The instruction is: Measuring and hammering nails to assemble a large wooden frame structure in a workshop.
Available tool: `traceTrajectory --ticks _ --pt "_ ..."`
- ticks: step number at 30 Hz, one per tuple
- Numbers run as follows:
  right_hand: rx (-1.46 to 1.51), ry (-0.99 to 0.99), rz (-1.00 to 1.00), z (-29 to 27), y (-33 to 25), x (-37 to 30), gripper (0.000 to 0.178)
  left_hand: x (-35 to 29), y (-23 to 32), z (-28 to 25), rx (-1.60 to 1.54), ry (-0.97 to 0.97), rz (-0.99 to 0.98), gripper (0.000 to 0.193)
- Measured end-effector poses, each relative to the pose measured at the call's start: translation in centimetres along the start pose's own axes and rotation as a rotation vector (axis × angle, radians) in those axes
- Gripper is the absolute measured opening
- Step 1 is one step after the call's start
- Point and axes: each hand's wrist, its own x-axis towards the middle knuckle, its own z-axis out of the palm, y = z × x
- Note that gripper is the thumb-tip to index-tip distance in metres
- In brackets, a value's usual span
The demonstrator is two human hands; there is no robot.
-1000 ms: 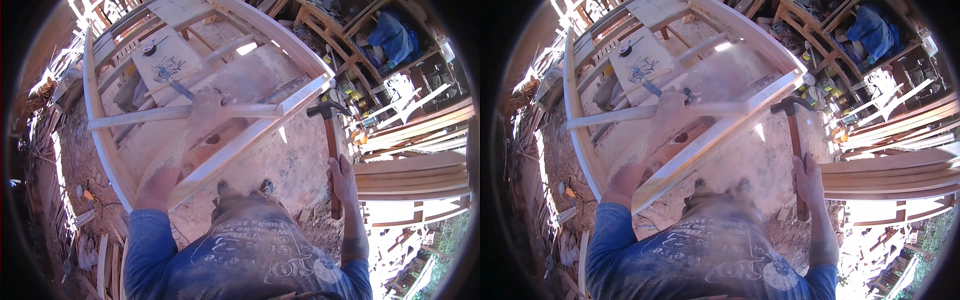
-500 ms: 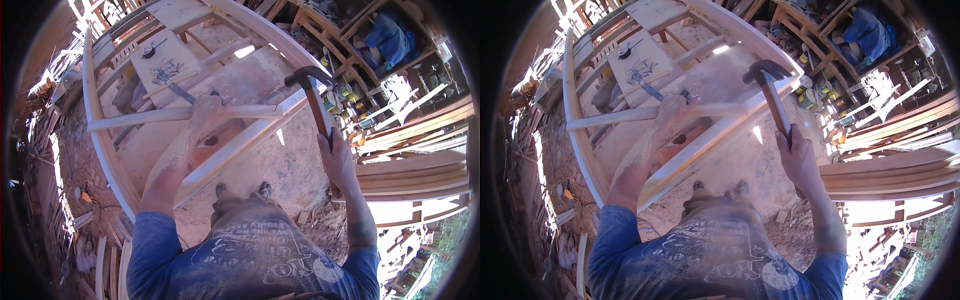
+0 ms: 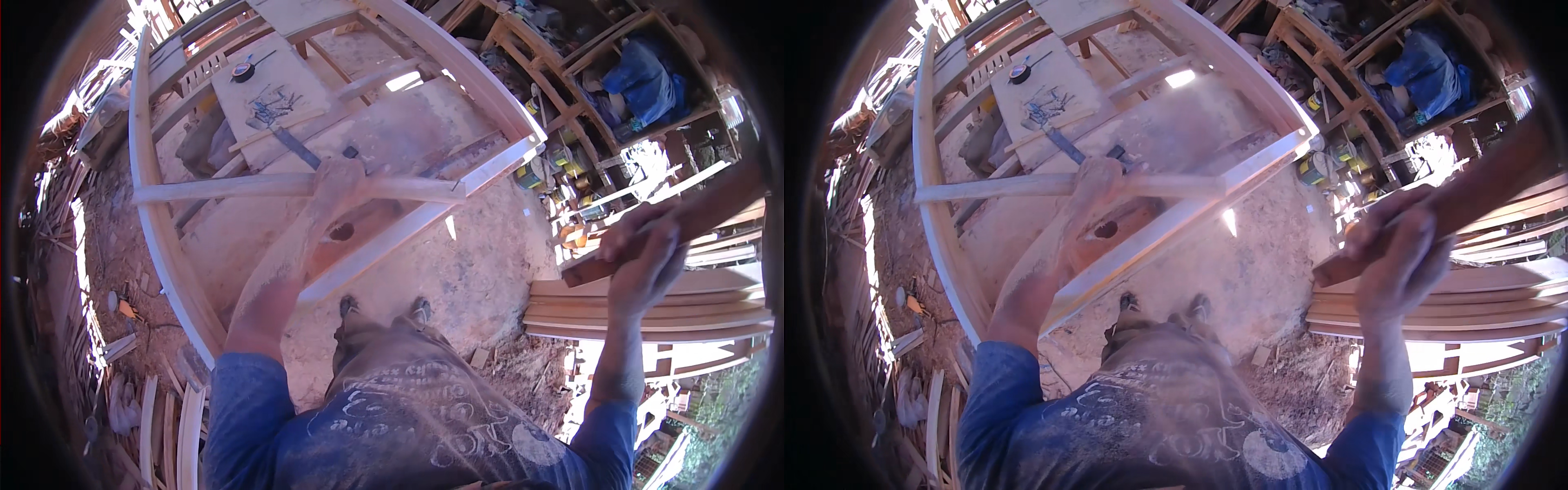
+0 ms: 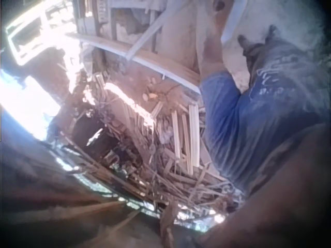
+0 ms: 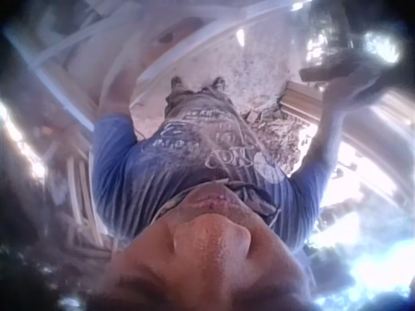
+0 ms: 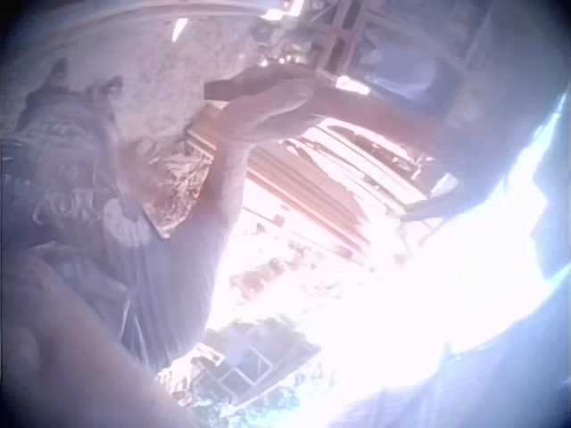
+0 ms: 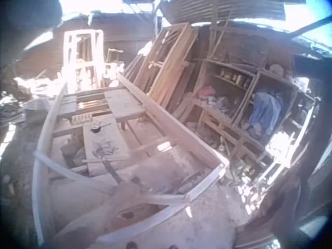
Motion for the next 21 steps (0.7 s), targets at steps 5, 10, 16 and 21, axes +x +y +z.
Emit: traceTrajectory --ticks 5,10,16,21 --pt "-0.923 -0.746 0.419 -1.9 8.5 -3.6 0.032 1.9 1.7 -2.4 -0.227 -0.111 -0.240 0.073" --pt "-0.385 -0.137 0.155 -2.3 -3.5 4.8 0.031 1.2 1.0 -1.3 -0.187 -0.050 -0.265 0.068" --pt "-0.726 -0.492 0.259 -2.5 12.1 -7.7 0.030 2.0 1.6 -1.3 -0.110 -0.013 -0.122 0.067" --pt "-0.829 -0.509 0.523 -5.9 4.6 -1.7 0.031 1.1 2.3 -2.6 -0.121 -0.172 -0.252 0.063"
